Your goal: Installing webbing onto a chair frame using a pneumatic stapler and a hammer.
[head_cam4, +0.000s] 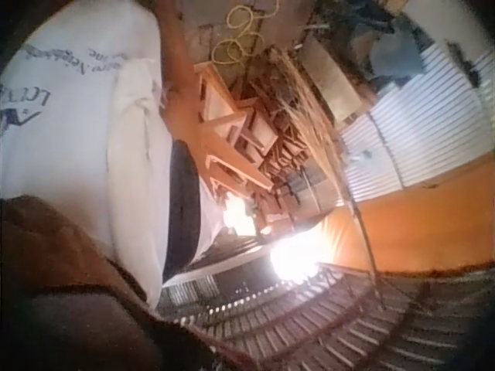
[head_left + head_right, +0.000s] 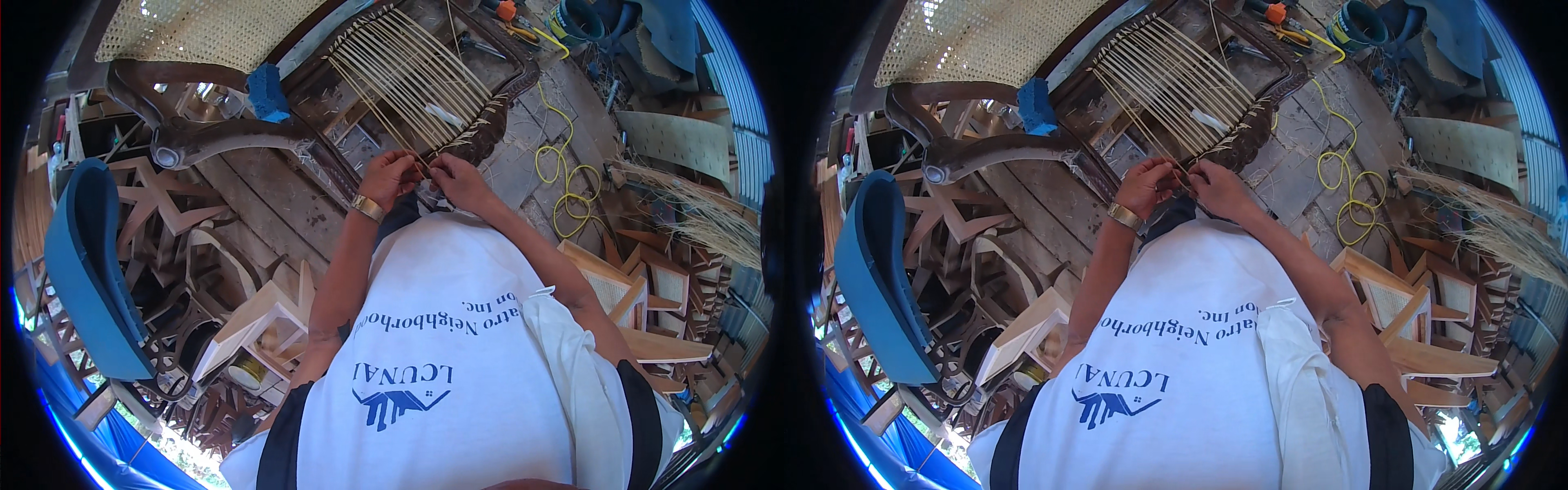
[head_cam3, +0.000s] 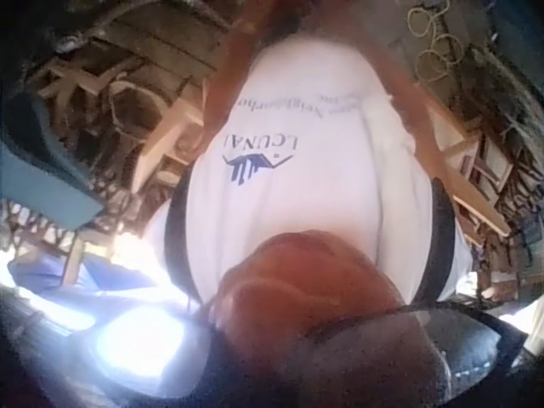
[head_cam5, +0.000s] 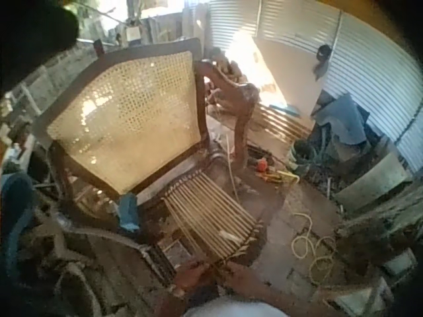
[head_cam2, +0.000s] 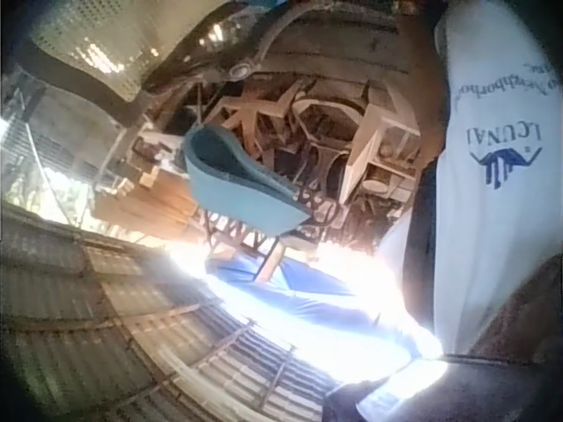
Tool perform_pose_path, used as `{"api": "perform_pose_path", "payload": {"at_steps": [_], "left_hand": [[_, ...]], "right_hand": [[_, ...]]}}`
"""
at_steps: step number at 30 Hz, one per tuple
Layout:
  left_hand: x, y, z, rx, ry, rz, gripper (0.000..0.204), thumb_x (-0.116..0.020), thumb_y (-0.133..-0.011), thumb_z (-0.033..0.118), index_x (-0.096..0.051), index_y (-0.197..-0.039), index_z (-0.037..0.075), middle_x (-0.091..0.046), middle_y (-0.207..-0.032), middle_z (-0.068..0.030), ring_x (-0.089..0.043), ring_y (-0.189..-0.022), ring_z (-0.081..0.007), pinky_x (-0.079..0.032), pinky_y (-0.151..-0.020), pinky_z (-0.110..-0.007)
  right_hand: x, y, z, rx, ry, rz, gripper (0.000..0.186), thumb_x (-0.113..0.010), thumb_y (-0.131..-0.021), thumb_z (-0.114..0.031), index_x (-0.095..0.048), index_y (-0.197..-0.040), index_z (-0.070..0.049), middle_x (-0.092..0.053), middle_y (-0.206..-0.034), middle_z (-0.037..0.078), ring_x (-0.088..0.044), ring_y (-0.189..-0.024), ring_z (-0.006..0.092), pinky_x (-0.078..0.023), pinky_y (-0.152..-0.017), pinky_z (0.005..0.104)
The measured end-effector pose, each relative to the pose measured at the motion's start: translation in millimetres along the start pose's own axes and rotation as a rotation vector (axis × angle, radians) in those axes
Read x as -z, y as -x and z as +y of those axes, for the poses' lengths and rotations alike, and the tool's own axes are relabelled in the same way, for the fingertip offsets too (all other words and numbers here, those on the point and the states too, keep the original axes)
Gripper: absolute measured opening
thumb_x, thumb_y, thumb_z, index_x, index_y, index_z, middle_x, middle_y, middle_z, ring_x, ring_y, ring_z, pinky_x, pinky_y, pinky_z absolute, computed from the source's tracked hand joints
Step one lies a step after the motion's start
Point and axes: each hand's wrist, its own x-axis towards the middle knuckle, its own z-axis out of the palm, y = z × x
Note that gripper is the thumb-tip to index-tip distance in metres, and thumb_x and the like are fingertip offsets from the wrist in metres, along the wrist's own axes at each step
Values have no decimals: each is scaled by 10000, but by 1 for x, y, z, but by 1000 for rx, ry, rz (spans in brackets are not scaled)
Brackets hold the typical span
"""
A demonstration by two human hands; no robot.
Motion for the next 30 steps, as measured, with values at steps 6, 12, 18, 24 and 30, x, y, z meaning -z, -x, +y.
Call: {"api": "perform_pose_path", "payload": {"at_steps": [6, 12, 18, 24, 30], "left_hand": [[-18, -4, -3, -83, -13, 78, 120, -644, -940, 145, -653, -1031, 67, -714, -853, -36, -685, -681, -117, -502, -533, -233], [-21, -7, -11, -82, -25, 159, 128, -653, -942, 158, -678, -1030, 68, -727, -863, -36, -684, -676, -109, -490, -510, -228], [-21, -4, -24, -57, 37, 113, 178, -678, -945, 202, -685, -1062, 69, -729, -876, -26, -684, -695, -97, -490, -533, -217], [-29, -3, -30, -58, -13, 138, 204, -660, -956, 237, -703, -1066, 71, -729, -862, -14, -681, -683, -95, -474, -524, -213], [-31, 0, -15, -79, -547, 148, 269, -691, -923, 283, -734, -1029, 40, -739, -872, -52, -669, -657, -120, -484, -548, -252]], "right_hand": [[7, 6, -5, 14, -37, -23, 214, -585, -966, -175, -664, -1042, 8, -704, -816, 101, -660, -731, 148, -518, -696, 310], [17, 13, -20, -48, -50, -2, 241, -609, -954, -212, -705, -1018, 0, -701, -795, 83, -636, -710, 131, -504, -669, 297], [12, 6, 8, -9, 95, -68, 256, -611, -948, -251, -711, -1010, -23, -674, -736, 99, -623, -658, 166, -489, -636, 323], [15, 9, 10, 49, 161, -39, 253, -588, -946, -234, -706, -1020, -23, -697, -808, 156, -669, -730, 283, -512, -689, 394], [11, 14, 7, 9, 328, 79, 268, -585, -926, -245, -700, -970, -6, -701, -858, 197, -689, -797, 334, -528, -735, 426]]}}
